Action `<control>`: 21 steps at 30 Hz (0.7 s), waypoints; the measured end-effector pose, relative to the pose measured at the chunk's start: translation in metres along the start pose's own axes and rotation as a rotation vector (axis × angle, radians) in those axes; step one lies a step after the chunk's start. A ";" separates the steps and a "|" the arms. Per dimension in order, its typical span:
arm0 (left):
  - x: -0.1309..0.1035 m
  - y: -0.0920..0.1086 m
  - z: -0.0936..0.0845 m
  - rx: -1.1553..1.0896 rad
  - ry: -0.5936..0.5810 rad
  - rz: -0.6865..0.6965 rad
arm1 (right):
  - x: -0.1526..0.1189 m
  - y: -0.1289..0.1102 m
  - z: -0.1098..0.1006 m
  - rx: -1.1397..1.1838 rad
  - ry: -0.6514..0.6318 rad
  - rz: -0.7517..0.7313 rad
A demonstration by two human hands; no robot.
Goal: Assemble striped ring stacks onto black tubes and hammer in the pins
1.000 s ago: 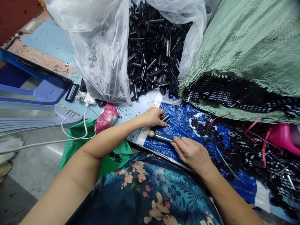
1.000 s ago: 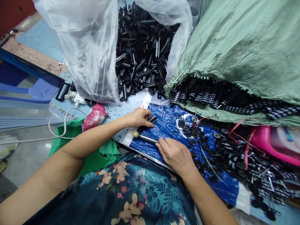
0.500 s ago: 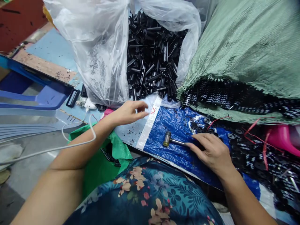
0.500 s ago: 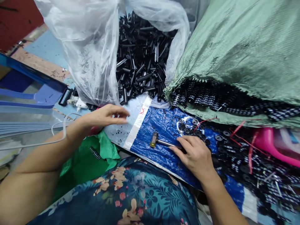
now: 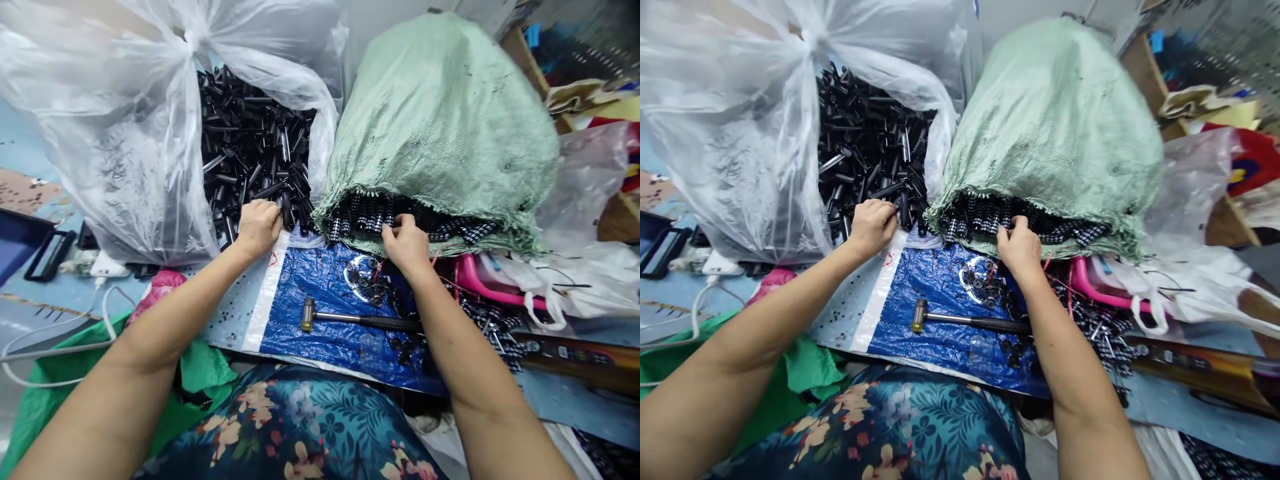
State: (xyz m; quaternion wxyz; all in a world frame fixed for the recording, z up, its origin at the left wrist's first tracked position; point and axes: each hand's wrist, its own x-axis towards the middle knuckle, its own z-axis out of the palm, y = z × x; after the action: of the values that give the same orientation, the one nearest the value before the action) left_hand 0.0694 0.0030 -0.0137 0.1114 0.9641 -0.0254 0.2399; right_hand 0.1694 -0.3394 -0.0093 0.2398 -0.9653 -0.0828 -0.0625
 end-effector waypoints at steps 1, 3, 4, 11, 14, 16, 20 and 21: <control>-0.002 0.003 -0.005 -0.049 0.063 0.014 | 0.002 0.001 0.002 0.029 -0.005 0.018; -0.005 0.009 -0.014 -0.156 0.185 0.004 | 0.002 0.005 0.002 0.105 0.029 0.045; -0.007 0.013 -0.018 -0.207 0.235 -0.020 | -0.001 0.008 0.000 0.152 0.061 0.050; -0.020 0.051 -0.027 -0.780 0.228 -0.511 | -0.038 0.017 -0.035 0.753 0.314 0.126; -0.030 0.079 -0.029 -1.233 0.076 -0.764 | -0.068 -0.004 -0.037 1.135 0.246 0.298; -0.039 0.102 -0.033 -1.445 -0.058 -0.886 | -0.090 -0.025 -0.032 1.360 -0.006 0.439; -0.059 0.140 -0.042 -1.623 -0.230 -0.975 | -0.129 -0.061 -0.020 1.638 -0.403 0.631; -0.064 0.147 -0.043 -1.623 -0.259 -0.968 | -0.135 -0.067 -0.018 1.642 -0.417 0.623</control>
State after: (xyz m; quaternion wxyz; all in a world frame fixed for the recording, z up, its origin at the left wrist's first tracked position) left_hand -0.0219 -0.1304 0.0229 0.8300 0.5176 0.2055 -0.0315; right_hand 0.0229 -0.3071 0.0155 0.8397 -0.4606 0.1221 0.2604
